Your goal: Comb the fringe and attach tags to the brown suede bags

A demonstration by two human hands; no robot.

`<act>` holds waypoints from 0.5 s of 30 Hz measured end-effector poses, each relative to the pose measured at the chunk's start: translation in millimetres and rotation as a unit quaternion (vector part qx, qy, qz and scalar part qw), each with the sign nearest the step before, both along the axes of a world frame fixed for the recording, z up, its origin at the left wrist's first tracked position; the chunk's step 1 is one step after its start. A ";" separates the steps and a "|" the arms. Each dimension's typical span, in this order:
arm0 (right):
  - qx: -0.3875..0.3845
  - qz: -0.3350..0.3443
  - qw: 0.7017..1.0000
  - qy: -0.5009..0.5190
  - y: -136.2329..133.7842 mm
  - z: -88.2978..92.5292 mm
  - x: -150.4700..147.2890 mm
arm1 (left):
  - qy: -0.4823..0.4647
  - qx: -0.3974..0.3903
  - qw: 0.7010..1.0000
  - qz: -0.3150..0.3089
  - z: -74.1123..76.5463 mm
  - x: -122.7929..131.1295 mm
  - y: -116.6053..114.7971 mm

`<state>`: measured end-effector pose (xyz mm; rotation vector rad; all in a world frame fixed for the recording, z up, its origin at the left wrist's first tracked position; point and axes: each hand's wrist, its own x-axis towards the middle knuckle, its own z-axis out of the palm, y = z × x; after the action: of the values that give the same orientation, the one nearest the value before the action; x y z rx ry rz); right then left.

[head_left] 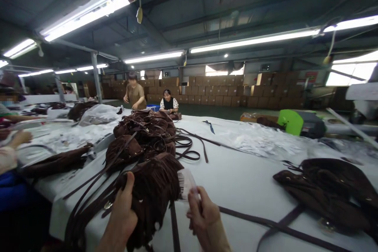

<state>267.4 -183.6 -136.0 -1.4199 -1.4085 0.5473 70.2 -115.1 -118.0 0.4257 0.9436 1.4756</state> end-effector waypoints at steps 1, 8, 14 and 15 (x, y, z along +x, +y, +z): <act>0.034 -0.010 0.999 0.003 3.2 6.2 -11.4 | 0.008 -0.001 1.000 -0.015 -2.7 13.7 -7.6; 0.100 -0.046 0.954 -0.279 34.0 -19.1 -47.9 | 0.089 -0.068 0.993 -0.028 -29.1 26.7 -33.7; 0.054 -0.128 0.896 -0.422 50.8 -44.5 32.7 | 0.166 -0.097 0.981 -0.034 -62.6 -15.8 -29.0; 0.055 -0.142 0.895 -0.419 50.4 -44.1 47.6 | 0.164 -0.065 0.983 -0.056 -66.6 -19.5 -28.5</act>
<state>315.0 -133.2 -180.1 -1.8204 -1.7883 -0.3972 50.7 -143.6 -184.6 0.6292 1.2489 1.2533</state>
